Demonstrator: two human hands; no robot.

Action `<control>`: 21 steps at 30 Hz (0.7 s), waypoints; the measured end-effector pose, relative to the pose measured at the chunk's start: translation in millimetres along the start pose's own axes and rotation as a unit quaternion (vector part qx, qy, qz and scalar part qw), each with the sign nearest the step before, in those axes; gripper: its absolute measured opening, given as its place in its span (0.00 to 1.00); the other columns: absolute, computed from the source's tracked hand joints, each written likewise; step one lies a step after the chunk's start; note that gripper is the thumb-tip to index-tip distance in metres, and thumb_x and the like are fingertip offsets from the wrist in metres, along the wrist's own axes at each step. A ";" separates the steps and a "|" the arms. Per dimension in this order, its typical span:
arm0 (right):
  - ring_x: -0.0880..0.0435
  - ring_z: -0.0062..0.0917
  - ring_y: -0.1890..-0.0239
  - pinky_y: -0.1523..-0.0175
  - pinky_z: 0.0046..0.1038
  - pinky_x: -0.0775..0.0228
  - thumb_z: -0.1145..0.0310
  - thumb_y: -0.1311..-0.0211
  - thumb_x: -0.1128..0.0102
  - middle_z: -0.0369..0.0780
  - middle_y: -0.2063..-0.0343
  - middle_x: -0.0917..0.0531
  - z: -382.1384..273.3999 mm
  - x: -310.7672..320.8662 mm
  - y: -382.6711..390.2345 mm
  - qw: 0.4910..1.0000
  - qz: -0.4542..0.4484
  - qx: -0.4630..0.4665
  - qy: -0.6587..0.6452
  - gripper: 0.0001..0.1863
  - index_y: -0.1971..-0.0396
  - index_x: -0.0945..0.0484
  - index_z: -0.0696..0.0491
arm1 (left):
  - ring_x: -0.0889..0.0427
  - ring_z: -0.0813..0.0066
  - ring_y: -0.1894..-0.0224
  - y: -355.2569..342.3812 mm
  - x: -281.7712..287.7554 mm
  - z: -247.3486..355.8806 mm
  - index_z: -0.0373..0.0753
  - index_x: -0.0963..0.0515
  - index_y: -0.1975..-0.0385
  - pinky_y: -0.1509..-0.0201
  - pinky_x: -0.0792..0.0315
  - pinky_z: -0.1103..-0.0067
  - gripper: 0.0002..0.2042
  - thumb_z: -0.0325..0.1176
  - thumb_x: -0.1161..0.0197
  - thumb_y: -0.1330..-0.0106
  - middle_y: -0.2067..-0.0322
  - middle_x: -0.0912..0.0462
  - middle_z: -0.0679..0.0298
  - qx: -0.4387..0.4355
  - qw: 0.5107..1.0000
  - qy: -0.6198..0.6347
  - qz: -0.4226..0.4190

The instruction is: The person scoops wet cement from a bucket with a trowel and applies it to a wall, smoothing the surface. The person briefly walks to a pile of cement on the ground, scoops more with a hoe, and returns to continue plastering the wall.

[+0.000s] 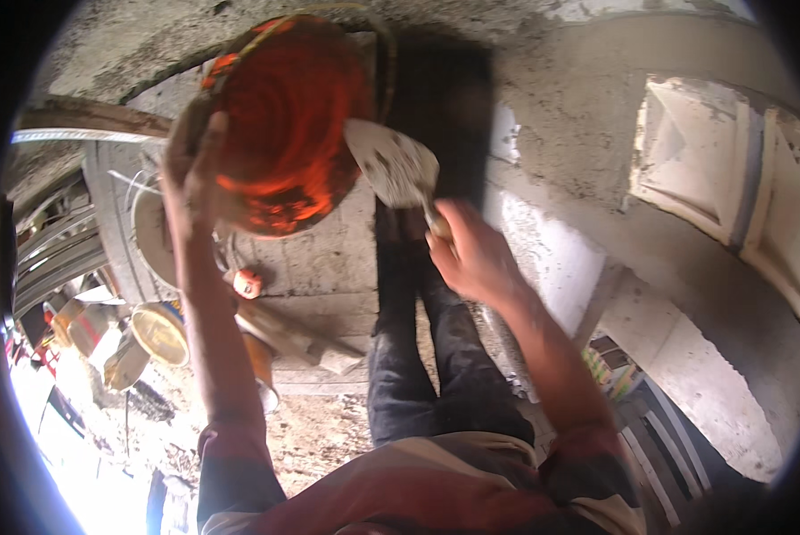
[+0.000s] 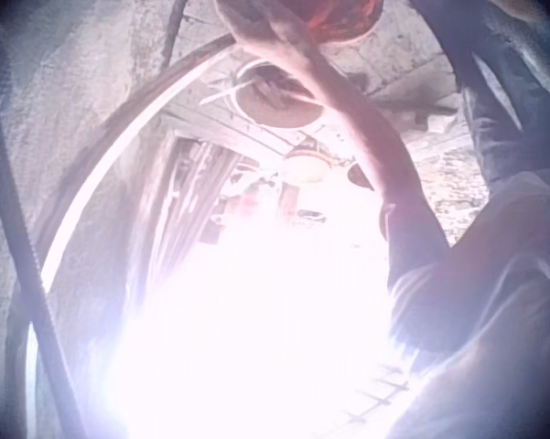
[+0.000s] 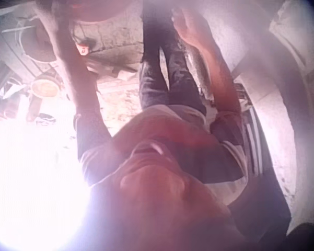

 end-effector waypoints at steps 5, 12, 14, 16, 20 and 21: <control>0.15 0.41 0.65 0.63 0.43 0.24 0.70 0.39 0.40 0.47 0.61 0.18 -73.6 -45.3 -157.1 0.927 -0.033 0.091 0.362 0.13 0.54 0.22 0.53 | 0.25 0.57 0.36 -5.8 -26.7 -10.1 0.33 0.24 0.39 0.30 0.35 0.70 0.28 0.51 0.38 0.28 0.40 0.22 0.48 -0.088 0.988 -0.096 -0.086; 0.14 0.33 0.66 0.66 0.37 0.22 0.72 0.47 0.37 0.39 0.71 0.14 -97.2 -132.4 -134.1 0.822 -0.006 0.135 0.554 0.10 0.64 0.14 0.52 | 0.22 0.66 0.40 8.7 -40.9 -12.5 0.33 0.25 0.38 0.32 0.34 0.73 0.26 0.49 0.41 0.26 0.44 0.19 0.53 -0.018 0.994 -0.041 -0.102; 0.13 0.37 0.63 0.63 0.39 0.20 0.71 0.45 0.37 0.42 0.69 0.14 -92.7 -162.7 -110.4 0.859 -0.142 0.143 0.471 0.10 0.63 0.14 0.53 | 0.23 0.68 0.40 7.9 -36.8 -7.5 0.33 0.25 0.38 0.32 0.34 0.74 0.25 0.46 0.41 0.25 0.43 0.19 0.55 -0.055 0.990 -0.087 -0.099; 0.12 0.41 0.57 0.55 0.40 0.18 0.70 0.41 0.40 0.49 0.62 0.13 -109.8 -165.0 -104.7 0.910 -0.224 0.168 0.305 0.14 0.57 0.15 0.57 | 0.24 0.68 0.38 8.9 -29.2 -8.6 0.33 0.26 0.37 0.31 0.35 0.74 0.24 0.43 0.42 0.24 0.42 0.20 0.56 -0.087 0.988 -0.091 -0.089; 0.11 0.39 0.60 0.52 0.39 0.19 0.67 0.37 0.39 0.50 0.61 0.13 -88.1 -131.9 -123.7 0.979 -0.194 0.065 -0.011 0.15 0.54 0.17 0.60 | 0.25 0.68 0.37 7.6 -22.5 -13.7 0.31 0.27 0.36 0.31 0.35 0.73 0.24 0.43 0.42 0.24 0.42 0.20 0.56 -0.062 0.995 -0.001 -0.076; 0.11 0.40 0.61 0.54 0.39 0.19 0.66 0.37 0.37 0.51 0.60 0.13 -87.7 -120.6 -121.5 0.979 -0.184 0.089 -0.006 0.17 0.53 0.18 0.60 | 0.25 0.68 0.37 9.8 -16.5 -18.9 0.31 0.27 0.36 0.30 0.35 0.73 0.25 0.43 0.41 0.24 0.42 0.20 0.56 -0.047 0.996 0.008 -0.075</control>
Point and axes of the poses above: each hand's wrist, its own y-axis away from the middle knuckle, its own x-axis out of the back of the hand, z = x × y, the point moved 10 cm from there along -y, towards the middle knuckle
